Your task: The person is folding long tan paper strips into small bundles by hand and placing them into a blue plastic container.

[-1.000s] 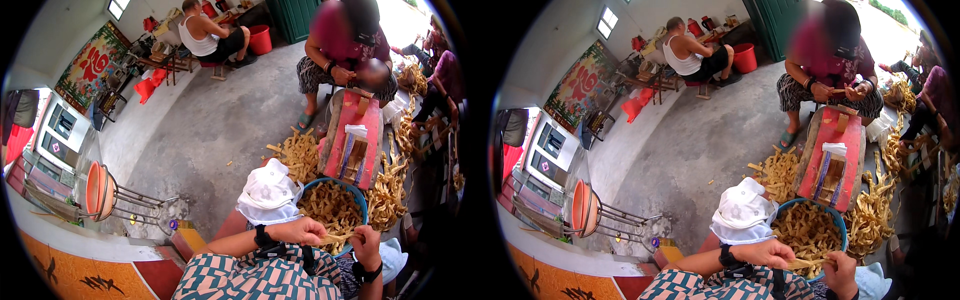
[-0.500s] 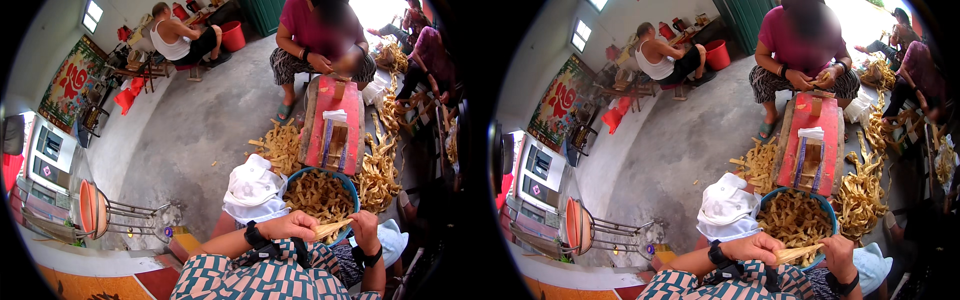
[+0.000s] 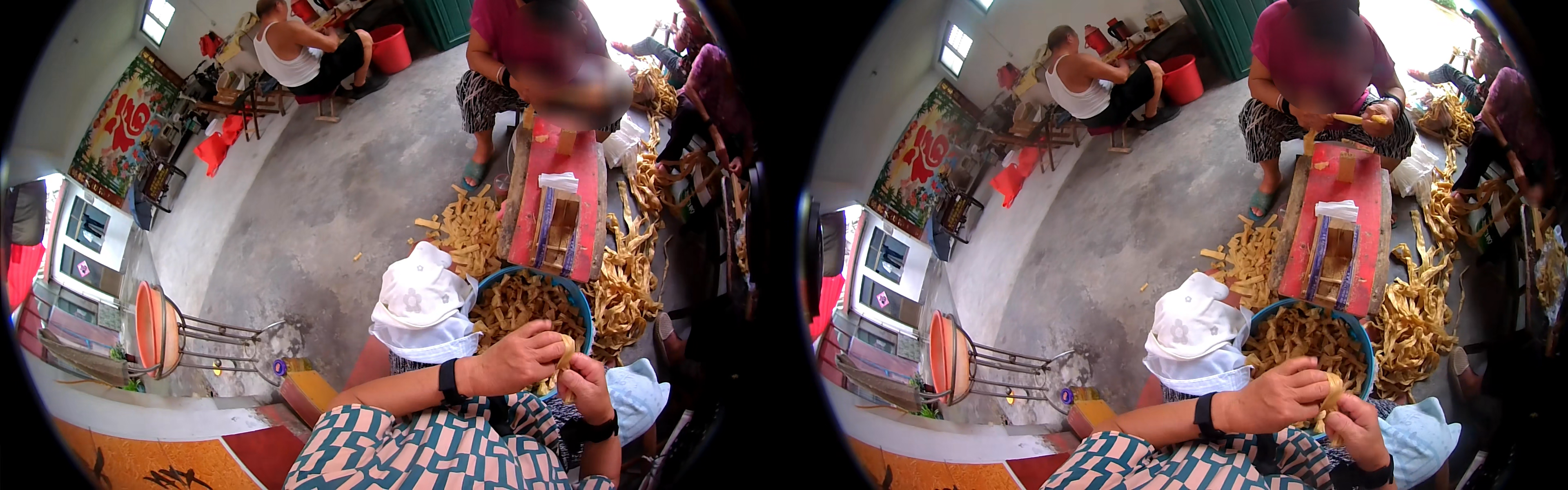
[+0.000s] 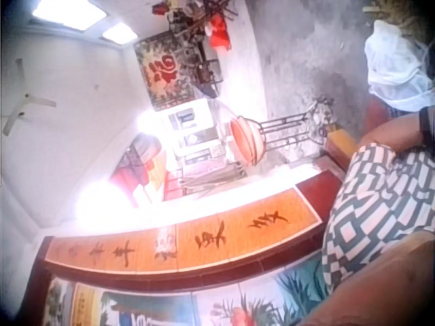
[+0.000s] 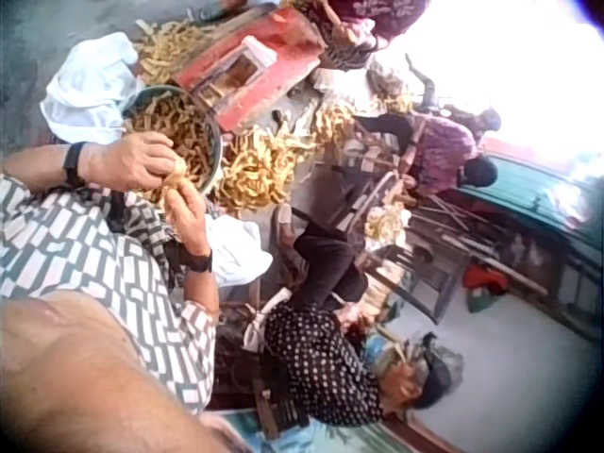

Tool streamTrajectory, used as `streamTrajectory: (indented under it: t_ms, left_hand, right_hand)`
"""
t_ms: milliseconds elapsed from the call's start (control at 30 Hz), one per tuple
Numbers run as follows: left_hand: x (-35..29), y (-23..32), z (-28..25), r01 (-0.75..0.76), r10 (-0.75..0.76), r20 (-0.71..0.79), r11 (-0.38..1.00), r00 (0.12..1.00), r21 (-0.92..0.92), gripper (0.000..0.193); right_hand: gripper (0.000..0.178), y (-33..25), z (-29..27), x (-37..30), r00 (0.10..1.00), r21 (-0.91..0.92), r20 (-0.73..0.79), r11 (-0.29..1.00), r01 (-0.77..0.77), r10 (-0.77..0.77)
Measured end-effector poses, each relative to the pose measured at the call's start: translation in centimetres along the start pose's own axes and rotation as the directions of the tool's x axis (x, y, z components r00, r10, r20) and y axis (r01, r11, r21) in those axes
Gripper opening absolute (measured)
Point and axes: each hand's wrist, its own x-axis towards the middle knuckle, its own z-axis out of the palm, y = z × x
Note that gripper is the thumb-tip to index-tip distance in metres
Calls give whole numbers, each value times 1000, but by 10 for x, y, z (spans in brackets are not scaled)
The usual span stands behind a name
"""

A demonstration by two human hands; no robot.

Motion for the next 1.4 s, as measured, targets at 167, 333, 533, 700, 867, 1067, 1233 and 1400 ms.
streamTrajectory:
  t_ms: [167,333,533,700,867,1067,1233,1400]
  left_hand:
    - [3,1,10,-53,51,100,998,994,18,21]
    - [17,10,-2,-50,35,236,997,971,58,22]
    - [23,15,1,-63,38,134,980,990,188,23]
    - [17,11,4,20,14,-102,947,995,320,14]
    - [1,8,6,18,40,-150,929,988,369,11]
    - [8,-4,2,145,-146,-180,989,973,-15,21]
    - [9,11,2,66,-64,-13,956,998,287,16]
    - [-3,-1,12,275,-276,-50,961,960,-32,19]
  right_hand:
    - [10,5,-10,1,997,-61,-22,995,-77,76]
    - [23,14,-13,7,975,275,208,951,-141,84]
    - [14,25,-8,10,997,600,77,799,-33,-17]
    - [9,24,-4,9,975,794,156,607,-28,-160]
    - [12,5,-7,14,986,494,148,869,-9,-75]
    - [17,15,-3,23,982,363,-181,925,114,-50]
    - [35,4,5,23,975,309,-182,934,181,-129]
    - [43,0,5,16,976,189,-60,957,219,-212]
